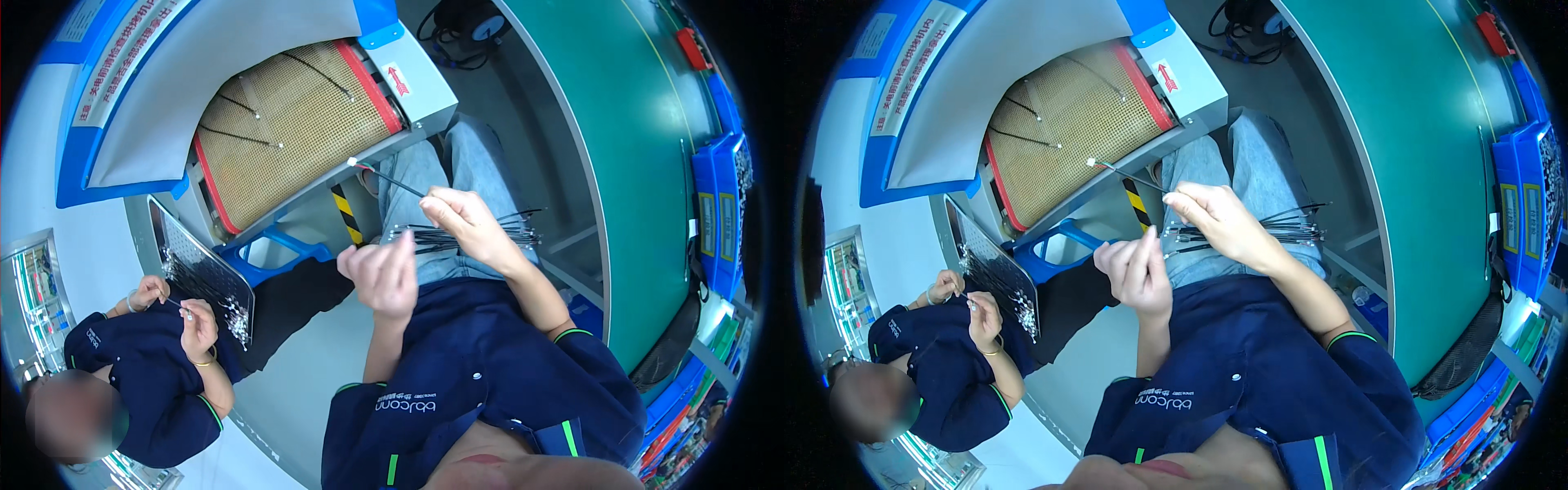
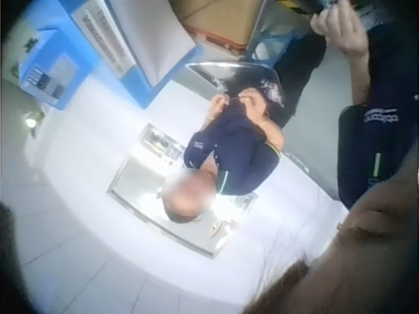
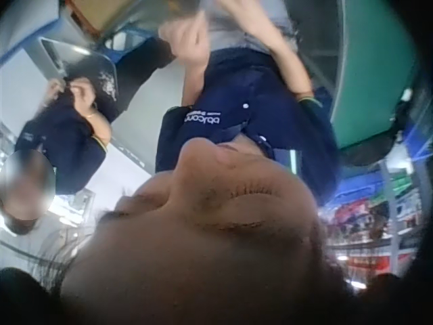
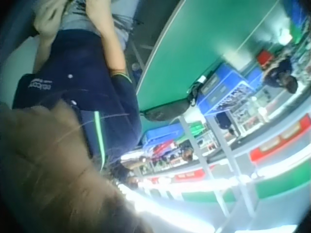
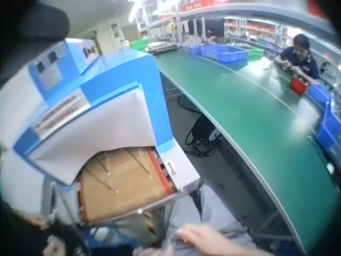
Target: The person sits at a workstation and repeatedly picks up black cables from a mesh tray, straightens them, and places them into a bundle on their lap. A coworker is visible to the left working on a separate task.
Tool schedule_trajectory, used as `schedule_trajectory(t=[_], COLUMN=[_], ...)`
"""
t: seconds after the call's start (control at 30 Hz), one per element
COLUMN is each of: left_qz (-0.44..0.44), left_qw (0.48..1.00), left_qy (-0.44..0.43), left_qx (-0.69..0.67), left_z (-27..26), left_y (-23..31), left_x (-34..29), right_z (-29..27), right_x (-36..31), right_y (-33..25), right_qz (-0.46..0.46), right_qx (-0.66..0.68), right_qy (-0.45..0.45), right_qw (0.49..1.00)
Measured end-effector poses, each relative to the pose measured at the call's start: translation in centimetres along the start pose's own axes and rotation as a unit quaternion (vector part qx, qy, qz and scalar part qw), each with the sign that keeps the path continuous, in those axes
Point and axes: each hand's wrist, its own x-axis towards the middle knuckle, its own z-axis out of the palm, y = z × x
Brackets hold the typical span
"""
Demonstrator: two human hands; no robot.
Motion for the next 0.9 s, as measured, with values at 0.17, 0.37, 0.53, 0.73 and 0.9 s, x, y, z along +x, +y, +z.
schedule_trajectory(t=[0.17, 0.37, 0.53, 0.73, 0.9], left_qz=[0.064, 0.024, 0.019, -0.112, -0.195], left_qw=[0.996, 0.999, 0.999, 0.979, 0.944], left_qy=[0.037, 0.039, 0.032, -0.071, -0.123], left_qx=[-0.054, -0.023, 0.012, 0.157, 0.235], left_z=[0.3, 2.1, 1.7, 0.1, -4.0], left_y=[2.6, 1.6, 1.1, -8.4, -11.4], left_x=[3.0, 2.0, 2.1, -5.3, -12.9], right_z=[0.0, 0.0, 0.4, -1.8, -1.0], right_x=[-0.2, -0.6, -0.4, -0.6, 0.2], right_y=[-1.2, -2.0, -1.7, -3.2, -2.4], right_qz=[0.005, -0.012, 0.001, -0.004, -0.001], right_qx=[-0.034, -0.018, 0.007, 0.061, 0.073], right_qy=[-0.004, -0.004, -0.008, 0.022, 0.002], right_qw=[0.999, 1.0, 1.0, 0.998, 0.997])
